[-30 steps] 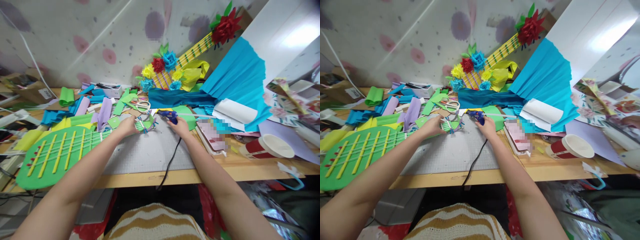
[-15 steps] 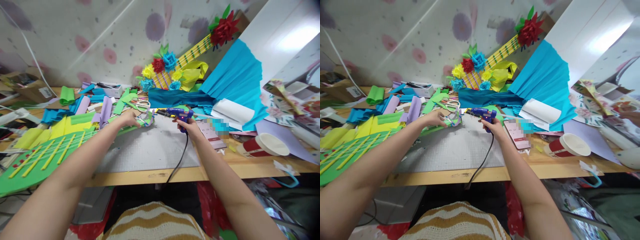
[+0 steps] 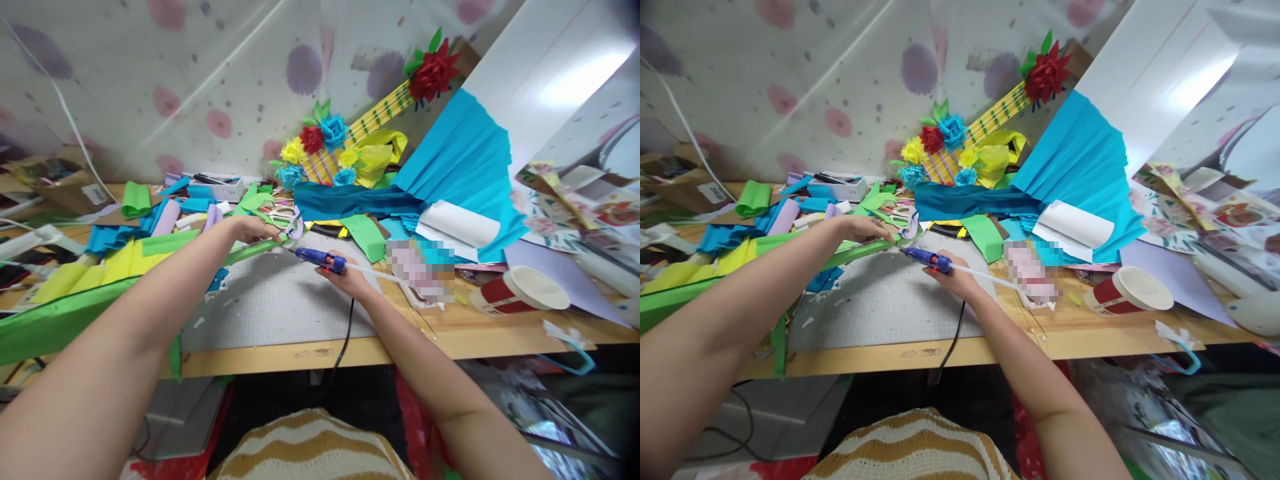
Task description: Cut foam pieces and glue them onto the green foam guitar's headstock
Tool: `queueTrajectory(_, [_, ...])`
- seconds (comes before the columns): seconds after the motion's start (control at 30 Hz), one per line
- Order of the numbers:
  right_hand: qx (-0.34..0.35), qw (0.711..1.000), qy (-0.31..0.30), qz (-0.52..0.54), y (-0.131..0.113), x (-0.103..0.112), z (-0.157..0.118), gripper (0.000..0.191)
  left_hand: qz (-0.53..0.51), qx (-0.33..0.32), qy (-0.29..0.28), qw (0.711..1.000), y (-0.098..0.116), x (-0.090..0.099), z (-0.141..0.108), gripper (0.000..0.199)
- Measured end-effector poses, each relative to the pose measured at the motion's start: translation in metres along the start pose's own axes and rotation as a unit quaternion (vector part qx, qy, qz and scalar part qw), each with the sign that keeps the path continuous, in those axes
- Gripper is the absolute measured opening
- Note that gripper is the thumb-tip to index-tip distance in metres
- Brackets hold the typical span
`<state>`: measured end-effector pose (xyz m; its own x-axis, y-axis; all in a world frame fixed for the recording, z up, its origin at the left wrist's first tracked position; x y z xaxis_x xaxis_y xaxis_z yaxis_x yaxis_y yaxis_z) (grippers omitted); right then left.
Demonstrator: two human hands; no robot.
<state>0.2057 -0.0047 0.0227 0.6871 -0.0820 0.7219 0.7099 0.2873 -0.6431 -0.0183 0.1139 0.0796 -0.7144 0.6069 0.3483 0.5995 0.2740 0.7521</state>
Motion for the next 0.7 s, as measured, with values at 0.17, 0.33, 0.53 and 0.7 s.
queueTrajectory(0.17, [0.006,0.998,0.027,-0.048,0.001,-0.001,0.004,0.035,-0.052,0.072,-0.038,0.995,-0.003,0.002,-0.003,0.028])
queueTrajectory(0.33, [0.083,0.977,0.041,-0.190,-0.011,-0.005,0.006,0.028,-0.077,0.078,-0.084,0.990,-0.006,0.008,0.000,0.036])
queueTrajectory(0.53, [0.104,0.955,0.018,-0.276,-0.021,-0.013,0.011,0.021,-0.090,0.088,-0.094,0.988,-0.008,0.012,-0.002,0.042])
queueTrajectory(0.7, [0.113,0.956,0.008,-0.270,-0.026,-0.015,0.013,0.020,-0.094,0.079,-0.072,0.990,-0.009,0.011,-0.008,0.042])
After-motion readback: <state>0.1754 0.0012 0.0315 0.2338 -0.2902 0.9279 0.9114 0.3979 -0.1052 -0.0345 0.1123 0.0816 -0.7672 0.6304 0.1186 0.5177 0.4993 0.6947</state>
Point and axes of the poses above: each hand's wrist, its own z-axis towards the middle knuckle, its own x-axis out of the back of the hand, y = z × x, the point moved 2 cm from there along z, towards the middle knuckle, and after that the axes turned 10 degrees about -z, right-handed, at the moved point
